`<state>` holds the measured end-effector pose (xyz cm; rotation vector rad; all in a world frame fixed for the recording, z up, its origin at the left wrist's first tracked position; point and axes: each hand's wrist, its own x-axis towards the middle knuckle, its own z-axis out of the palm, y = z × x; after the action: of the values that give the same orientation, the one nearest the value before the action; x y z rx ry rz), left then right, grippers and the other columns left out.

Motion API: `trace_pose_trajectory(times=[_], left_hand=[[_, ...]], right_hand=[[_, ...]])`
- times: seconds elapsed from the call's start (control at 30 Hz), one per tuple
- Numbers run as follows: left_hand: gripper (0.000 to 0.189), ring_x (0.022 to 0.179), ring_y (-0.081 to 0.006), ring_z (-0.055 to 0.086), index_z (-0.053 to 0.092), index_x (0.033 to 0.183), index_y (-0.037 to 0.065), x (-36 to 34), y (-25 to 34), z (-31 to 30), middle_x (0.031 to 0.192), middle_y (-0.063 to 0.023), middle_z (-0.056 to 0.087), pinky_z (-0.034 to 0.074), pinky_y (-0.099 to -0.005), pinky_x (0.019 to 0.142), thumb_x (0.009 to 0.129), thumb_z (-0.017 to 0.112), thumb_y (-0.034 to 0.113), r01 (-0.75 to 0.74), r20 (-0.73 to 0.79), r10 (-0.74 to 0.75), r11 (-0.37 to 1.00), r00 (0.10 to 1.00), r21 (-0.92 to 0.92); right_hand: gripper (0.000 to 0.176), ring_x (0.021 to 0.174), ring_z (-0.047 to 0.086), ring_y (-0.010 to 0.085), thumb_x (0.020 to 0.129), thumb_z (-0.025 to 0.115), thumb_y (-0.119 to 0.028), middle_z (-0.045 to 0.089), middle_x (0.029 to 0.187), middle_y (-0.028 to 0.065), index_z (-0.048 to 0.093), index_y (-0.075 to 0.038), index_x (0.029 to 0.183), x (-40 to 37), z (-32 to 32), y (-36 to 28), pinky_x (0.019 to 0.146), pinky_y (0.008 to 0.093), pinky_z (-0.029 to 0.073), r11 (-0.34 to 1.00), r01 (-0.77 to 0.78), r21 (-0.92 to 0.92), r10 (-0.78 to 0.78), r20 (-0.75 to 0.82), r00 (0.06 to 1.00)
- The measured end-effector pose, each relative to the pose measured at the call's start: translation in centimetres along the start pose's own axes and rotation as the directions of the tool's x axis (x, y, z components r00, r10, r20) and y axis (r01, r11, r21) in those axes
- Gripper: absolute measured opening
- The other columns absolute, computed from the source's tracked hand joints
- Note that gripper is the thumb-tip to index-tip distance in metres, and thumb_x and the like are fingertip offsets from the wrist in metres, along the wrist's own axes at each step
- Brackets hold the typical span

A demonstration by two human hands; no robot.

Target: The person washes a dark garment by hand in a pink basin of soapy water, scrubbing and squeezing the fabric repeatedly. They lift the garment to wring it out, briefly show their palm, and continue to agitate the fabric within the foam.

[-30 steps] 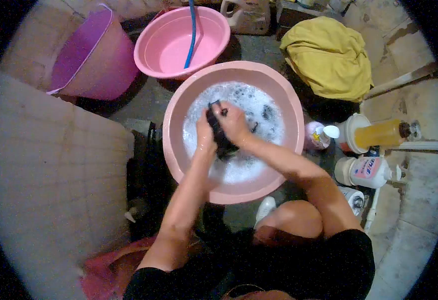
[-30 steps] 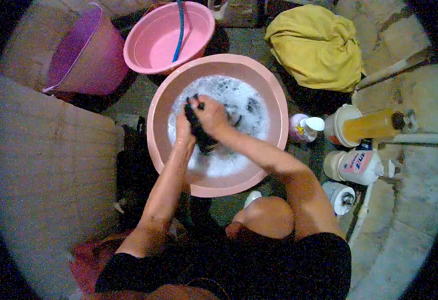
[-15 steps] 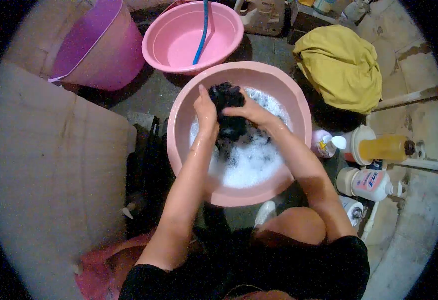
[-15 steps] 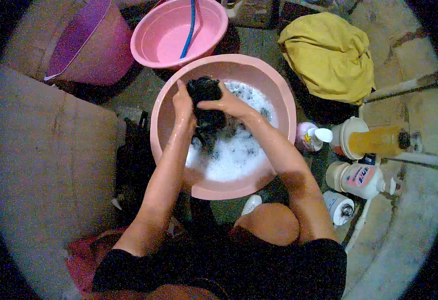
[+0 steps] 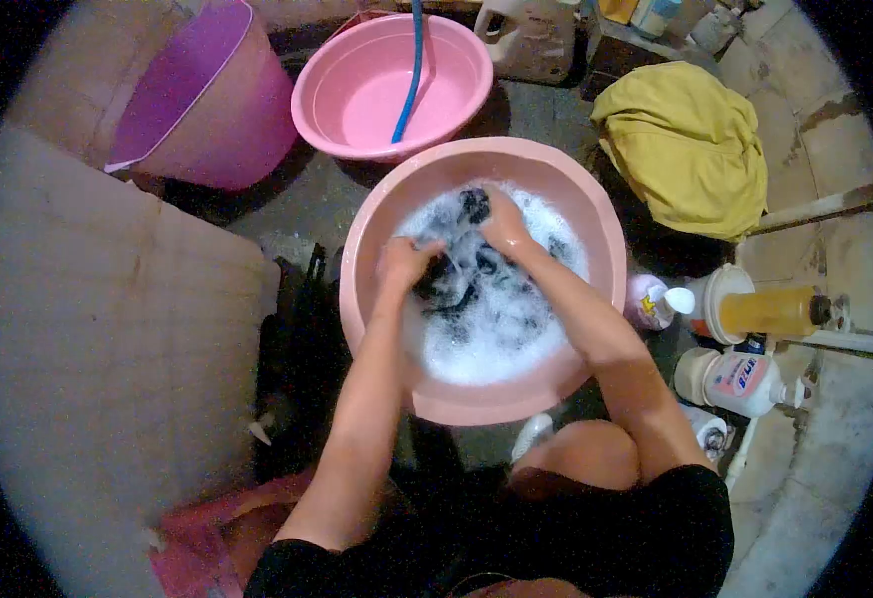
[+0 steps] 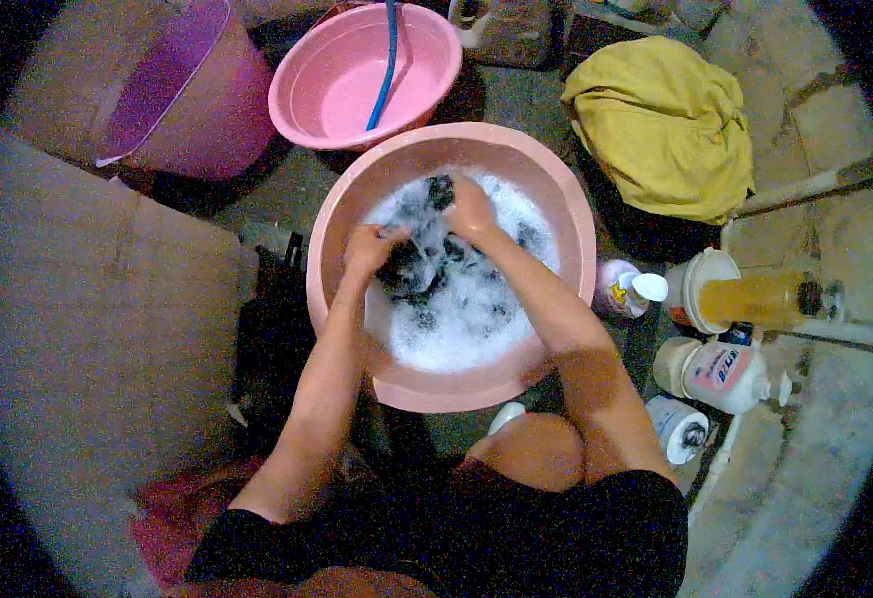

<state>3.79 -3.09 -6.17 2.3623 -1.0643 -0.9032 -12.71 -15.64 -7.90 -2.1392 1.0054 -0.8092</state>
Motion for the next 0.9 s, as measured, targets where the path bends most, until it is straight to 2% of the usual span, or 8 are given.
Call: trace_pose_trajectory(times=[0.07,0.17,0.3,0.5,0.6,0.7,0.83,0.9], left_hand=[[0.060,0.091,-0.0250,0.062,0.064,0.100,-0.002,0.4,0.2,-0.2,0.099,-0.0145,0.065,0.048,-0.0385,0.082,0.080,0.060,0.054,0.017,0.034,0.013,0.666,0.999,-0.746],[0.061,0.108,-0.0254,0.055,0.044,0.127,-0.001,-2.9,5.0,-2.7,0.123,-0.0140,0.053,0.044,-0.0371,0.093,0.092,0.044,0.049,0.256,0.256,-0.005,0.032,0.967,-0.966],[0.042,0.095,-0.0203,0.057,0.052,0.114,0.003,-1.1,2.4,2.9,0.106,-0.0089,0.058,0.048,-0.0348,0.082,0.093,0.045,0.039,0.104,0.104,-0.002,0.081,0.995,-0.991],[0.032,0.091,-0.0182,0.058,0.058,0.106,0.009,-3.2,3.3,4.5,0.104,-0.0043,0.062,0.049,-0.0342,0.081,0.093,0.048,0.036,0.103,0.101,-0.035,0.063,0.994,-0.993],[0.039,0.091,-0.0181,0.057,0.057,0.108,0.006,0.1,-3.6,5.2,0.101,-0.0050,0.060,0.048,-0.0347,0.080,0.093,0.047,0.042,0.237,0.132,0.492,-0.157,0.861,-0.959],[0.046,0.082,-0.0168,0.056,0.057,0.107,0.003,-6.5,6.3,0.4,0.091,-0.0046,0.059,0.048,-0.0332,0.075,0.092,0.047,0.046,0.045,0.044,-0.035,0.023,0.998,-0.999],[0.033,0.090,-0.0213,0.057,0.058,0.105,0.008,-3.8,2.5,4.3,0.097,-0.0026,0.060,0.047,-0.0377,0.082,0.093,0.047,0.037,0.103,0.098,-0.035,0.167,0.995,-0.980],[0.038,0.092,-0.0230,0.056,0.058,0.103,0.006,-4.8,2.0,3.5,0.099,-0.0096,0.059,0.045,-0.0398,0.087,0.094,0.041,0.039,0.480,0.016,0.634,-0.570,0.773,-0.667]], right_hand=[[0.033,0.092,0.057,0.0413,0.073,0.058,-0.005,0.060,0.095,0.0217,0.054,-0.005,0.105,-0.7,-3.1,-4.6,0.079,0.0435,0.046,0.972,-0.111,0.205,0.117,-0.014,0.993],[0.029,0.090,0.058,0.0393,0.072,0.059,-0.003,0.060,0.093,0.0180,0.054,-0.006,0.100,-3.1,-5.1,-12.1,0.078,0.0435,0.047,0.956,-0.070,0.286,0.078,-0.016,0.997],[0.039,0.095,0.059,0.0351,0.062,0.066,-0.006,0.061,0.093,0.0172,0.057,-0.005,0.100,-5.4,-2.7,-14.5,0.081,0.0384,0.048,0.947,0.301,0.111,-0.313,0.109,0.944],[0.021,0.077,0.062,0.0352,0.068,0.068,-0.017,0.064,0.082,0.0183,0.060,-0.004,0.082,-4.6,-3.6,-12.2,0.069,0.0398,0.049,0.996,-0.060,0.065,0.061,-0.020,0.998],[0.022,0.077,0.062,0.0365,0.069,0.068,-0.017,0.063,0.082,0.0199,0.060,-0.002,0.081,-7.2,-2.8,-15.9,0.069,0.0395,0.049,0.942,0.279,0.188,-0.304,0.124,0.945],[0.023,0.071,0.063,0.0346,0.069,0.068,-0.025,0.063,0.073,0.0166,0.061,-0.005,0.078,-3.4,-3.0,-12.4,0.064,0.0405,0.050,0.947,0.003,0.321,0.021,-0.070,0.997],[0.031,0.076,0.063,0.0350,0.068,0.070,-0.029,0.064,0.082,0.0187,0.063,-0.005,0.087,-4.5,-3.9,-12.2,0.072,0.0401,0.050,0.998,-0.037,0.059,0.036,0.020,0.999],[0.033,0.082,0.063,0.0347,0.069,0.068,-0.029,0.064,0.089,0.0192,0.064,-0.006,0.092,-7.8,-2.7,-15.1,0.075,0.0407,0.048,0.959,0.265,0.104,-0.281,0.190,0.941]])
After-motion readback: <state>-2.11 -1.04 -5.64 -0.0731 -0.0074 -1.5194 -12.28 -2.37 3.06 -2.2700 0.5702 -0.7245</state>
